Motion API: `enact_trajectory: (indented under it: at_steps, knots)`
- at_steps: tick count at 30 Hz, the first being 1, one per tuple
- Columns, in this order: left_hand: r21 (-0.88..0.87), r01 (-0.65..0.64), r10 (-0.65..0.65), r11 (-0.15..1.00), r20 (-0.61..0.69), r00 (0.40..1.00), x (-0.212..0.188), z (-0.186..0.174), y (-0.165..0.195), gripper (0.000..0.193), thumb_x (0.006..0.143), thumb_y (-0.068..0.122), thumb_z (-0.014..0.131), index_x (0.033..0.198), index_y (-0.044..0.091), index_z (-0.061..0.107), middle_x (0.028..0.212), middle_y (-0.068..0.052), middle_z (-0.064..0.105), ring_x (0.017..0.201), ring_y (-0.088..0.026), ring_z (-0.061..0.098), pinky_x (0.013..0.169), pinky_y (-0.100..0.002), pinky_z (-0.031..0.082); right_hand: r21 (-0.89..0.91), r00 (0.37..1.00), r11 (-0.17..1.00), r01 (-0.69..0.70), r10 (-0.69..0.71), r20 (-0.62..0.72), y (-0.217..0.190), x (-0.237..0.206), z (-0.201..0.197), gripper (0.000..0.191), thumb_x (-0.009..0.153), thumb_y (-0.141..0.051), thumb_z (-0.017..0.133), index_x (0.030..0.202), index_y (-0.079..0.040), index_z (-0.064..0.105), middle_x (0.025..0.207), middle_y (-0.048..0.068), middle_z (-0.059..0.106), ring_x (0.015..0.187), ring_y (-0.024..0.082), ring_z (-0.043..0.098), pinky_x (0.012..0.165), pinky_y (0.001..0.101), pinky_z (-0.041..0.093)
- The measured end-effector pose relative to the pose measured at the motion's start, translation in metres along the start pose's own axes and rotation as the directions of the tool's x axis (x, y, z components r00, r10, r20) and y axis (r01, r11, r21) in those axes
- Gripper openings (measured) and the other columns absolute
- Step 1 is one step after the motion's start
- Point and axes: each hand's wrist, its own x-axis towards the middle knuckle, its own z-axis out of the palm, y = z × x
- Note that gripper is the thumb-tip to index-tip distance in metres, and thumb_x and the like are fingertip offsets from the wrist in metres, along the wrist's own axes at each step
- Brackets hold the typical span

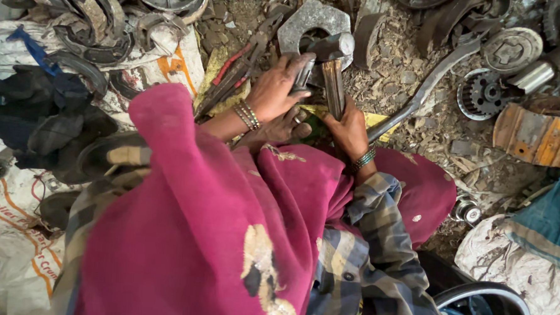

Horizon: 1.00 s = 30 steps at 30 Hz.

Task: The person sits on the ground and uses a hammer and metal rod to strike and separate components of a metal part. They repeatedly hit the part, adjust its position, and remove separated pieces, working among scattered scrap metal.

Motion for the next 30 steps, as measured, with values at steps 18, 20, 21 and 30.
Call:
enact_trajectory:
  at_steps: [18, 20, 21, 30]
  knots:
    - [-0.341, 0.078, -0.093, 0.937, -0.027, 0.995, -0.010, -0.022, -0.029, 0.052, 0.076, 0.016, 0.089, 0.122, 0.003, 0.067, 0.126, -0.016, 0.070, 0.119, -0.033, 0.066, 0.105, -0.040, 0.050, 0.141, 0.995, 0.989, -0.054, 0.042, 0.089, -0.017, 0.004, -0.005, 0.052, 0.089, -0.026, 0.080, 0.125, 0.004, 0.058, 0.096, 0.012, 0.071, 0.082, 0.017, 0.063, 0.074, 0.0332, 0.054]
    - [-0.326, 0.084, -0.097, 0.942, -0.026, 0.995, -0.009, -0.026, -0.025, 0.055, 0.071, 0.020, 0.094, 0.116, 0.001, 0.067, 0.122, -0.017, 0.069, 0.116, -0.034, 0.066, 0.101, -0.040, 0.051, 0.140, 0.994, 0.989, -0.056, 0.043, 0.096, -0.017, 0.005, -0.005, 0.052, 0.090, -0.026, 0.080, 0.126, 0.004, 0.057, 0.096, 0.012, 0.071, 0.084, 0.017, 0.065, 0.076, 0.0339, 0.055]
    - [-0.308, 0.052, -0.063, 0.950, -0.025, 0.998, -0.008, -0.028, -0.022, 0.054, 0.070, 0.021, 0.095, 0.113, 0.002, 0.068, 0.121, -0.016, 0.070, 0.115, -0.033, 0.066, 0.102, -0.040, 0.051, 0.148, 0.993, 0.986, -0.073, 0.057, 0.105, -0.016, 0.005, -0.005, 0.053, 0.090, -0.027, 0.079, 0.127, 0.004, 0.057, 0.096, 0.012, 0.071, 0.084, 0.018, 0.066, 0.076, 0.0340, 0.056]
    - [-0.383, 0.224, -0.214, 0.896, 0.069, 0.974, 0.003, -0.046, -0.022, 0.041, 0.080, 0.036, 0.093, 0.105, 0.009, 0.074, 0.106, -0.003, 0.076, 0.101, -0.020, 0.072, 0.093, -0.036, 0.057, 0.091, 0.994, 0.994, -0.053, 0.043, 0.104, -0.006, 0.006, -0.004, 0.057, 0.089, -0.030, 0.079, 0.128, 0.004, 0.056, 0.095, 0.015, 0.070, 0.084, 0.023, 0.067, 0.076, 0.0373, 0.055]
